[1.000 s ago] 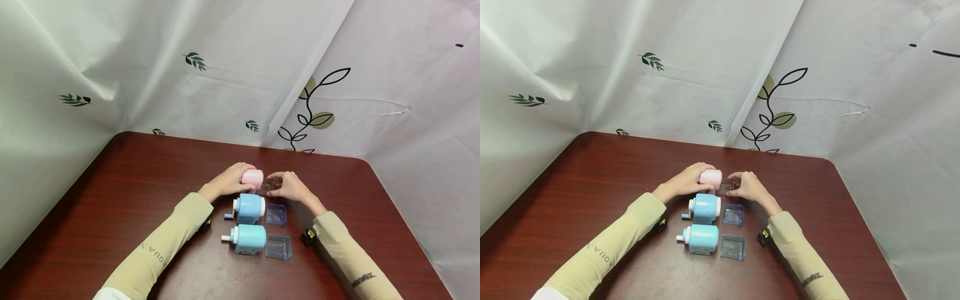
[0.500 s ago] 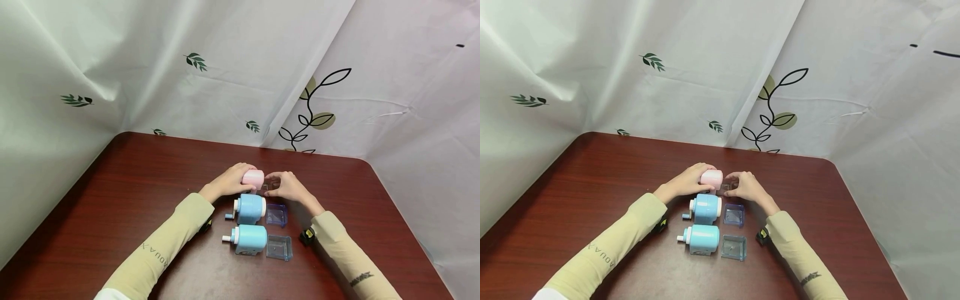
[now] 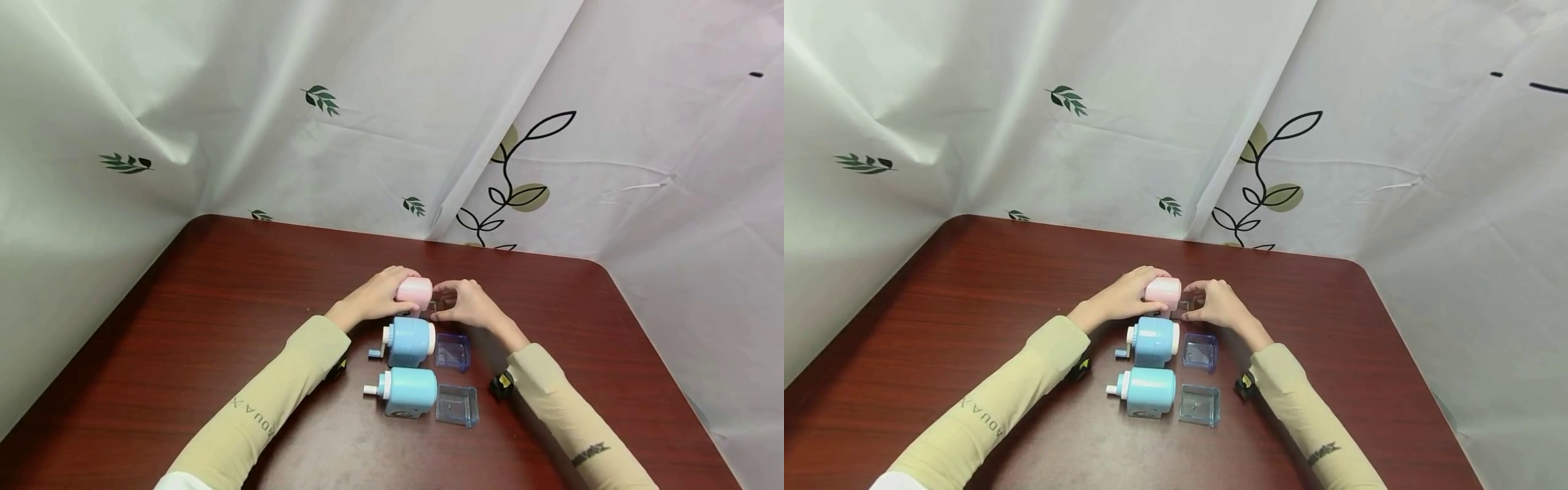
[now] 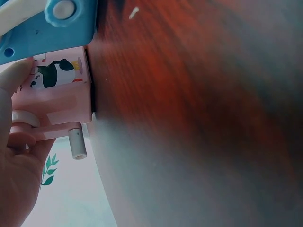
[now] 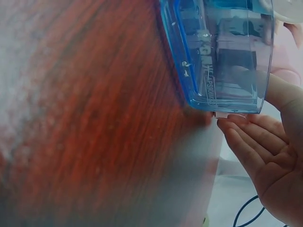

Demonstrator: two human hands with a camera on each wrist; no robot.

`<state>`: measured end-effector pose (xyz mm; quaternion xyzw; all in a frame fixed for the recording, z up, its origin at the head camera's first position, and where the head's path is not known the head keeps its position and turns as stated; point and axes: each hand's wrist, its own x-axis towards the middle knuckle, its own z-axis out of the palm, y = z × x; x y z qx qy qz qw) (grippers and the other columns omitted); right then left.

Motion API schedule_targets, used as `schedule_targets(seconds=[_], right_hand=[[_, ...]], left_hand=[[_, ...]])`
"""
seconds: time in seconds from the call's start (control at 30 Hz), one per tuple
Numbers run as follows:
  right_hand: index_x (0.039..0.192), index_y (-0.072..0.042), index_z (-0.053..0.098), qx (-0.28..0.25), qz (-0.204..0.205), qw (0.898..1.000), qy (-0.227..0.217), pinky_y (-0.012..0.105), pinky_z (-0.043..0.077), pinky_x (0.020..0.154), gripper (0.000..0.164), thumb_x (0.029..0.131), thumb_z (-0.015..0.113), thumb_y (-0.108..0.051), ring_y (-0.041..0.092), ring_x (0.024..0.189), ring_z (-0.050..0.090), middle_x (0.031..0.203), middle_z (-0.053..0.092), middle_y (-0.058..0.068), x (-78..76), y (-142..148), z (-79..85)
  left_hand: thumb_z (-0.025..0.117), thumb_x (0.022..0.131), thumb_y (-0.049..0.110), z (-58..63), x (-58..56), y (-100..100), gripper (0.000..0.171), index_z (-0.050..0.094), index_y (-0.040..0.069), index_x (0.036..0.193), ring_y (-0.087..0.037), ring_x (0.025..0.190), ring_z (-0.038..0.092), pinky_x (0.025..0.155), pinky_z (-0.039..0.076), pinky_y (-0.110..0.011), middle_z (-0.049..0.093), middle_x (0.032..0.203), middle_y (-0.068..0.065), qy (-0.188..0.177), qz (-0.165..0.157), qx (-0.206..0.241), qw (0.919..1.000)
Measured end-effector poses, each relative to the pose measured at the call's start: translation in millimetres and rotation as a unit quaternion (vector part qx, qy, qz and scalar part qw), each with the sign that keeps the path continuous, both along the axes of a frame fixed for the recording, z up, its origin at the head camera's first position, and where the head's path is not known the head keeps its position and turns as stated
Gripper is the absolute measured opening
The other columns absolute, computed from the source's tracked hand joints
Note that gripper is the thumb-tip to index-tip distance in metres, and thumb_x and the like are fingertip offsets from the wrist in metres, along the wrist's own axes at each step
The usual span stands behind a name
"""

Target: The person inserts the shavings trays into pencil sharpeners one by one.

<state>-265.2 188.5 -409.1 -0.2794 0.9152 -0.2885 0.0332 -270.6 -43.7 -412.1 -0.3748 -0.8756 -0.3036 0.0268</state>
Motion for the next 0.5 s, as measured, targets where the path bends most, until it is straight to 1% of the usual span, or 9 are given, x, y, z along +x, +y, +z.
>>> schedule_targets(seconds=[0.5], right_hand=[[0.109, -0.007, 0.062, -0.005, -0.005, 1.0, -0.01, 0.03, 0.052, 0.073, 0.048, 0.068, 0.079, -0.026, 0.01, 0.084, 0.062, 0.097, 0.068, 0.006, -0.1, -0.3, -0.6]], left_hand=[[0.068, 0.08, 0.036, -0.1, -0.8, 0.5, 0.055, 0.048, 0.01, 0.123, -0.015, 0.095, 0.045, 0.083, 0.043, -0.035, 0.054, 0.111, -0.005, 0.0, 0.002, -0.004, 1.0]])
